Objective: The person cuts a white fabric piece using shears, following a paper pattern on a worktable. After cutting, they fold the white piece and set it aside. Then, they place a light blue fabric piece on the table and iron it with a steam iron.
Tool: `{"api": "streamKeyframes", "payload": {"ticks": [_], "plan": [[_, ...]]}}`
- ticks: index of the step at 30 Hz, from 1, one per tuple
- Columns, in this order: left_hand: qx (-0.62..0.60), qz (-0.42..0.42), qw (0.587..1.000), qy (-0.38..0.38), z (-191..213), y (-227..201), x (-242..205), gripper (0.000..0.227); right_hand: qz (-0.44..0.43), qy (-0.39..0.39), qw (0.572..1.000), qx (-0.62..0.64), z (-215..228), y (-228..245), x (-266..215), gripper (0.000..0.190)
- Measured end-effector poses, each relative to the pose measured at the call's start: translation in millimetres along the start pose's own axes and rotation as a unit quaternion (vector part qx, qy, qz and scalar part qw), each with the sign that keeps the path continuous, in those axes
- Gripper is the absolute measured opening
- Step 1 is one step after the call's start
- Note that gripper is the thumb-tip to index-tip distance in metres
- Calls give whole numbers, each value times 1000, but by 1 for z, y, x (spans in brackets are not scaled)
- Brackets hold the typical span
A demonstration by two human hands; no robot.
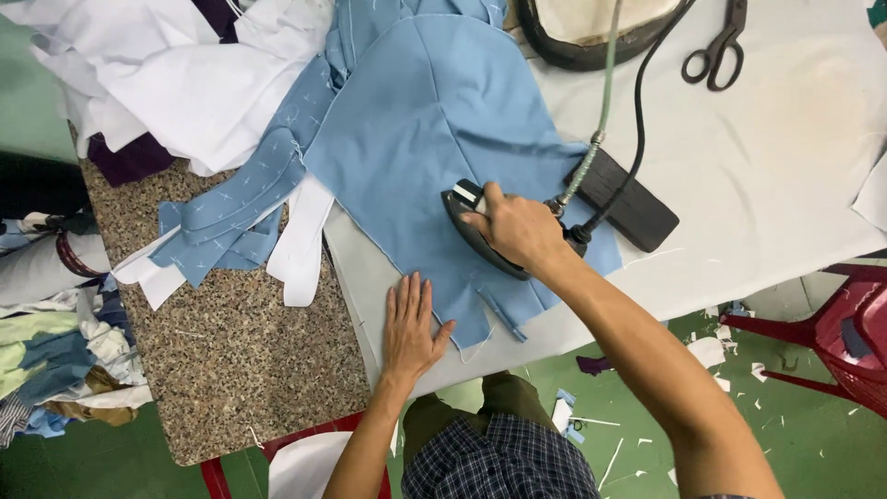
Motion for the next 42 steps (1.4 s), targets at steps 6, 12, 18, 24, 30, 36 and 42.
{"api": "streamKeyframes", "payload": {"ticks": [6,12,18,24,30,36,42], "plan": [[-49,-48,996,-56,-7,-3,-12,73,-54,-12,998,12,-31,3,-1,48],[-116,-62,985,-110,-1,6,-14,57,-83,-5,996,19,-39,-7,-61,49],[-164,-20,978,-128,5,10,-12,52,-88,9,996,12,-44,-15,-108,47],[-109,-12,977,-182,4,8,-14,47,-99,38,994,1,-45,-16,-121,53],[-55,-110,981,-151,-36,-57,-42,42,-76,10,997,18,-35,-20,-80,57],[-69,-132,988,-31,-38,-109,-28,56,4,-38,999,-4,-25,-12,-18,54],[-73,-122,989,30,-39,-107,-32,67,-14,-17,1000,-13,-23,-1,0,55]]}}
Point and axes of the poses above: each hand's wrist, its own x-axis towards the middle knuckle, its own z-axis out of the back of the hand, y = z × x, the point moved 1 cm from there along x, towards the middle knuckle, and after that the axes turned 2 degrees about -z, right-handed, at the moved point
